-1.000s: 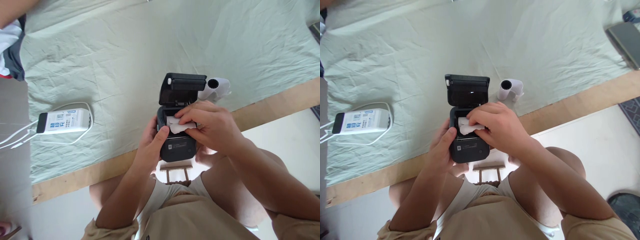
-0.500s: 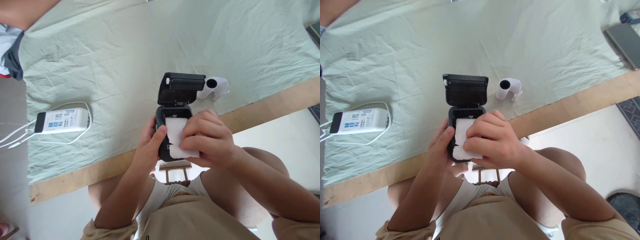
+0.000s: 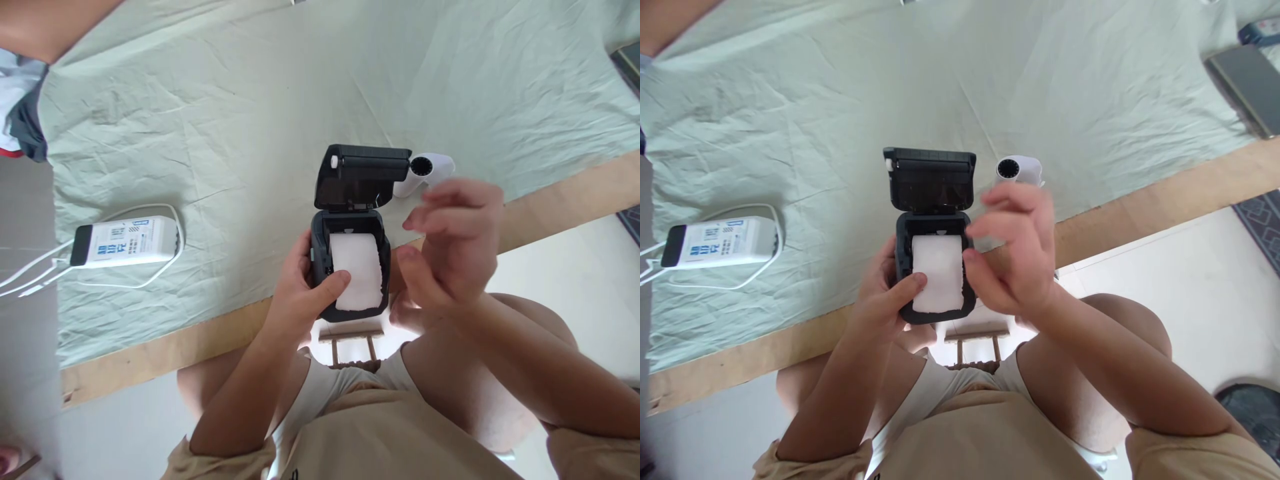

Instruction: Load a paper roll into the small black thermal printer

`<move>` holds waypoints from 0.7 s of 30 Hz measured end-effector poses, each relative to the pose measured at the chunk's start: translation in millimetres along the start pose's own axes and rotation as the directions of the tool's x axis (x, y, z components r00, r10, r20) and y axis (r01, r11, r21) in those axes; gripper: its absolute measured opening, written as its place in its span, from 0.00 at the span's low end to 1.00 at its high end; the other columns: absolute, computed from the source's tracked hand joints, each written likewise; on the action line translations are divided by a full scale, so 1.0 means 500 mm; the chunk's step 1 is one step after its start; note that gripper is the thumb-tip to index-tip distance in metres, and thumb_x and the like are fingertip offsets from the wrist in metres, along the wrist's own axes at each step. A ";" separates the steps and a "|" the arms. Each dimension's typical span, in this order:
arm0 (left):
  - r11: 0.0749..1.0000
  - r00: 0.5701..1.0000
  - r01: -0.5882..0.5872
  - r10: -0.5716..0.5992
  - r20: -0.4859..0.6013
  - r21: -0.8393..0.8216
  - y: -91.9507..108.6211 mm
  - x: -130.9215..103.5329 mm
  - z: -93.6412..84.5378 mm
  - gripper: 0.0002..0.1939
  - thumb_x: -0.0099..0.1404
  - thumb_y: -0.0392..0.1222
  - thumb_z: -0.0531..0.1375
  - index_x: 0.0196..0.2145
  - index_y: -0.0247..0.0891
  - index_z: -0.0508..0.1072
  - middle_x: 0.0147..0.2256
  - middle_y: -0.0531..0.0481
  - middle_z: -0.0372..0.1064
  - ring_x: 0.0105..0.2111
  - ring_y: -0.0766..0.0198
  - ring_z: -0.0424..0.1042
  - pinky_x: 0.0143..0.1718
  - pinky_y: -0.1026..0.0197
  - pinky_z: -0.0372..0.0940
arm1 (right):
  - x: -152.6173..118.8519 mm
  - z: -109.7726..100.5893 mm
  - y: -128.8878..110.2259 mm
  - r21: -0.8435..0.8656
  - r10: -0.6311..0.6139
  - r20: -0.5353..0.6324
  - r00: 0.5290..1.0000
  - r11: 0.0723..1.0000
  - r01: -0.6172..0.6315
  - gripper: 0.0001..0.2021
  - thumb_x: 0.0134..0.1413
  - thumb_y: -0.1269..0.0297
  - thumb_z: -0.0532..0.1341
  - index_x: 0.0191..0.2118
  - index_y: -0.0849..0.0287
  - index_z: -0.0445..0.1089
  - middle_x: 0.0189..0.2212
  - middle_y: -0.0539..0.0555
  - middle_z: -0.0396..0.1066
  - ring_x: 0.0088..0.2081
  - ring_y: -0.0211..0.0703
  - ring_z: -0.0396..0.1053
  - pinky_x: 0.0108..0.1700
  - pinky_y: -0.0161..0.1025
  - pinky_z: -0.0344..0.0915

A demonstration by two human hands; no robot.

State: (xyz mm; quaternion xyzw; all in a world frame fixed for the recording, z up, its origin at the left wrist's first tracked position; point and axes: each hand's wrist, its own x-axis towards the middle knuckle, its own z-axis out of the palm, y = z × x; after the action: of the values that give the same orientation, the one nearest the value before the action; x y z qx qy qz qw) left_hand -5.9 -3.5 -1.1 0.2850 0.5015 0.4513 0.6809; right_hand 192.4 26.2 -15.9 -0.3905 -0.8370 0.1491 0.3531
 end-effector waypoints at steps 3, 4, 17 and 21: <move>1.000 1.000 -0.016 0.016 0.014 0.016 0.000 -0.002 0.000 0.35 0.53 0.45 0.78 0.59 0.44 0.77 0.47 0.45 0.83 0.46 0.47 0.82 0.40 0.55 0.79 | 0.008 -0.007 0.010 -0.001 0.035 -0.016 0.999 0.999 -0.035 0.14 0.56 0.55 0.70 0.48 0.42 0.74 0.43 0.53 0.77 0.44 0.54 0.74 0.43 0.54 0.69; 0.999 1.000 -0.022 0.022 0.011 0.023 0.000 -0.002 0.001 0.35 0.53 0.45 0.78 0.58 0.44 0.77 0.47 0.45 0.83 0.46 0.48 0.82 0.40 0.55 0.79 | 0.010 -0.010 0.012 -0.001 0.052 -0.023 0.998 0.999 -0.052 0.16 0.56 0.55 0.70 0.50 0.42 0.74 0.44 0.53 0.77 0.44 0.54 0.74 0.43 0.54 0.69; 1.000 1.000 0.003 -0.003 -0.011 -0.001 0.010 0.009 0.010 0.34 0.47 0.38 0.79 0.51 0.41 0.75 0.45 0.47 0.82 0.41 0.54 0.82 0.39 0.58 0.78 | 0.019 -0.002 0.023 0.121 -0.059 -0.294 0.954 0.988 0.098 0.12 0.57 0.65 0.64 0.47 0.53 0.70 0.43 0.56 0.71 0.39 0.45 0.70 0.32 0.42 0.69; 0.999 1.000 -0.001 0.002 -0.019 0.044 0.006 0.006 0.005 0.38 0.48 0.41 0.79 0.56 0.41 0.75 0.46 0.46 0.82 0.42 0.52 0.82 0.37 0.59 0.78 | 0.015 0.002 0.026 0.123 -0.051 -0.285 0.957 0.988 0.089 0.12 0.59 0.62 0.64 0.48 0.53 0.69 0.44 0.56 0.70 0.40 0.45 0.70 0.32 0.41 0.69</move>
State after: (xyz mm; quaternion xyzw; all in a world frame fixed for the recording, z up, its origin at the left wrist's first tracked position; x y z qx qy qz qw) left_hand -4.0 0.6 0.8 0.2957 0.5176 0.4435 0.6692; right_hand 195.6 40.4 -20.1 -0.3530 -0.7799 0.1356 0.4987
